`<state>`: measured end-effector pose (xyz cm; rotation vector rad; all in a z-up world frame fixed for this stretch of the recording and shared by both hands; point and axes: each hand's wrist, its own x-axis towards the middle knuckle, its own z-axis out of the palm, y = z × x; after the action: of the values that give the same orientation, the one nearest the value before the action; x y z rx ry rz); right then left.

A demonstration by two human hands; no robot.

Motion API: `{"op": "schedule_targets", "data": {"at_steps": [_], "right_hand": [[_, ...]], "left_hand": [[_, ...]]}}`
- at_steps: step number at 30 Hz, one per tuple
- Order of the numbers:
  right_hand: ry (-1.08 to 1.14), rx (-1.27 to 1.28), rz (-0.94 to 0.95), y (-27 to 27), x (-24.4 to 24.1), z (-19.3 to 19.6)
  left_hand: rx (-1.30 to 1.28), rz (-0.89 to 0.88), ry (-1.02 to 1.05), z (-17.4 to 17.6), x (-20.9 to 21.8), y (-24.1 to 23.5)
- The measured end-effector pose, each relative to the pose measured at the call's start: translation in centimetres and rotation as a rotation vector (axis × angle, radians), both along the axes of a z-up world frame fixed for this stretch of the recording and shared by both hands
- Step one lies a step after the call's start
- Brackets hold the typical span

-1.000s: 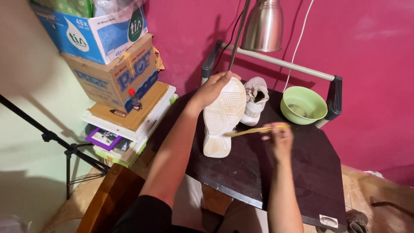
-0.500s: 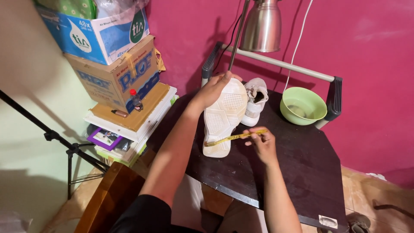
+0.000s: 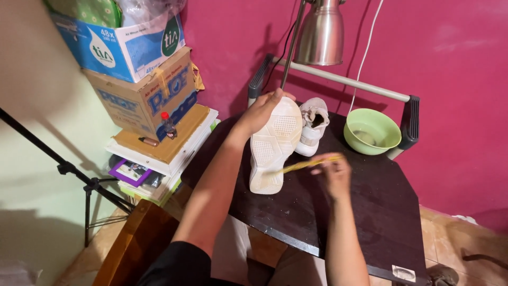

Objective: The person scrubs the sole of a white sneaker using a yellow toothbrush. They repeatedly dip the brush into a green bowl of water and continue scrubbing the shoe's bottom surface.

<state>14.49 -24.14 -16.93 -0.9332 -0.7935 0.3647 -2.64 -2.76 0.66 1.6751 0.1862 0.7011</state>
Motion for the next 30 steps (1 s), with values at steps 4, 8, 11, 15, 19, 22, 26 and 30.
{"op": "schedule_targets", "data": {"at_steps": [4,8,11,15,19,22,26,30], "right_hand": [[-0.176,-0.113,0.098,0.3,-0.8,-0.5],[-0.156,-0.103,0.094,0.5,-1.1,-0.4],[-0.204,-0.155,0.109,0.0,-1.5,0.2],[-0.217,-0.149,0.121,0.2,-1.8,0.3],[-0.202,-0.132,0.122,0.5,-1.4,-0.2],[-0.121,-0.107,0.087,0.1,-0.5,-0.4],[-0.166,-0.116,0.091,0.5,-0.1,-1.1],[-0.215,-0.147,0.096,0.6,-0.6,-0.8]], "left_hand": [[0.011,0.015,0.006,0.2,0.3,-0.3],[0.027,0.050,0.036,0.7,-0.3,-0.5],[-0.007,0.057,0.027,0.6,-0.9,-0.7],[-0.004,0.088,0.036,0.3,-1.0,0.5],[-0.006,0.068,-0.007,0.1,-0.9,1.0],[-0.019,0.065,-0.012,-0.1,-0.3,1.0],[-0.027,0.065,-0.027,-0.1,-0.2,1.0],[-0.122,0.045,-0.098,-1.4,0.9,2.2]]}}
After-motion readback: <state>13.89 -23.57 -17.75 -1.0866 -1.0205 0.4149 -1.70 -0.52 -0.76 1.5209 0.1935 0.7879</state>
